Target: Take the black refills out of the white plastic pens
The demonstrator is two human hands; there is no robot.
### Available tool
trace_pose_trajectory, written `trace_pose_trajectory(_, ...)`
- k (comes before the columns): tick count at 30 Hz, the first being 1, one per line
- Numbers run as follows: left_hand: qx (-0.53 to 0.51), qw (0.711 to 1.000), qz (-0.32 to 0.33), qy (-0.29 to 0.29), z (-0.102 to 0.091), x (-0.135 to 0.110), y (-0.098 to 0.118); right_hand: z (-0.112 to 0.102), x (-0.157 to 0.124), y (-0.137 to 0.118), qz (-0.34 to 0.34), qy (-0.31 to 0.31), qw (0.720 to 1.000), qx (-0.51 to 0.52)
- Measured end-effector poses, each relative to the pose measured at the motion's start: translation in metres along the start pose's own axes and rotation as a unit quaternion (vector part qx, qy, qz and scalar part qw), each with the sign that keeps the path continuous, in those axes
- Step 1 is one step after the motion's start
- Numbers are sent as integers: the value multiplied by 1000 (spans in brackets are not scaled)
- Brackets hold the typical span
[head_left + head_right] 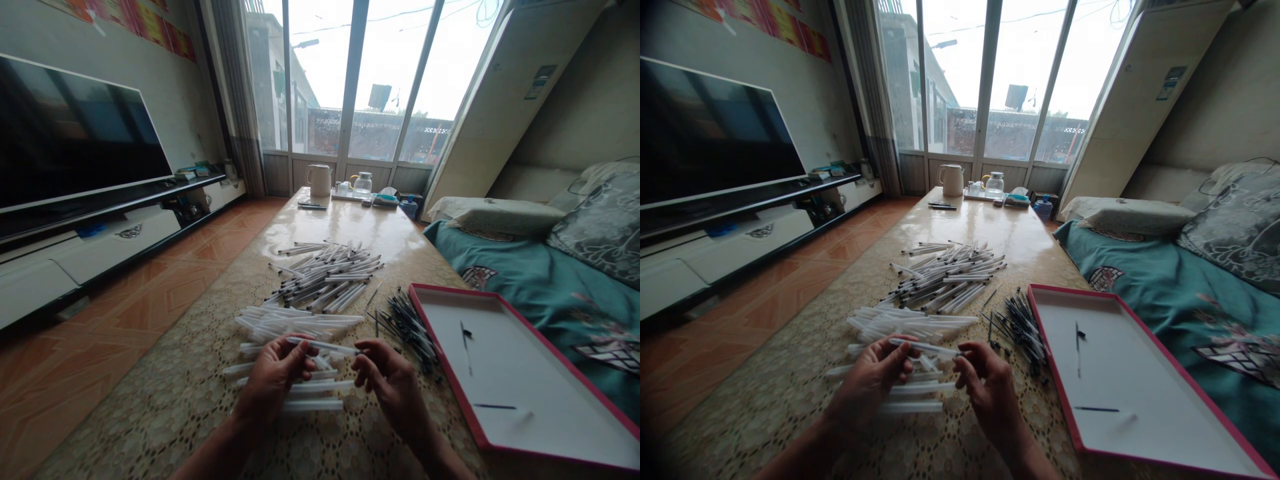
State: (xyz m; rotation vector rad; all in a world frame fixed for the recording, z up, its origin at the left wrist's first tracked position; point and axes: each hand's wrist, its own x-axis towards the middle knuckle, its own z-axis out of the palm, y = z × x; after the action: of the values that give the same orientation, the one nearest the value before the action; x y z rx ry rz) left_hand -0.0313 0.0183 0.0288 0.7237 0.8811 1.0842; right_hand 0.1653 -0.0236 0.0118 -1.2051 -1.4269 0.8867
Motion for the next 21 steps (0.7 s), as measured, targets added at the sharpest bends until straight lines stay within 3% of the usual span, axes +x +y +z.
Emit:
trace_pose_trajectory(6, 8, 1000, 3, -8, -1, 0, -2, -3, 0, 1, -7, -4, 996, -89)
trace_pose_trajectory(12, 4, 1000, 10, -8, -3, 1, -2, -1, 1, -1, -7, -7, 999, -40)
trace_pose_trajectory(21, 7, 1000, 17, -12, -4, 1, -2, -2, 0, 5, -4, -19, 996, -85)
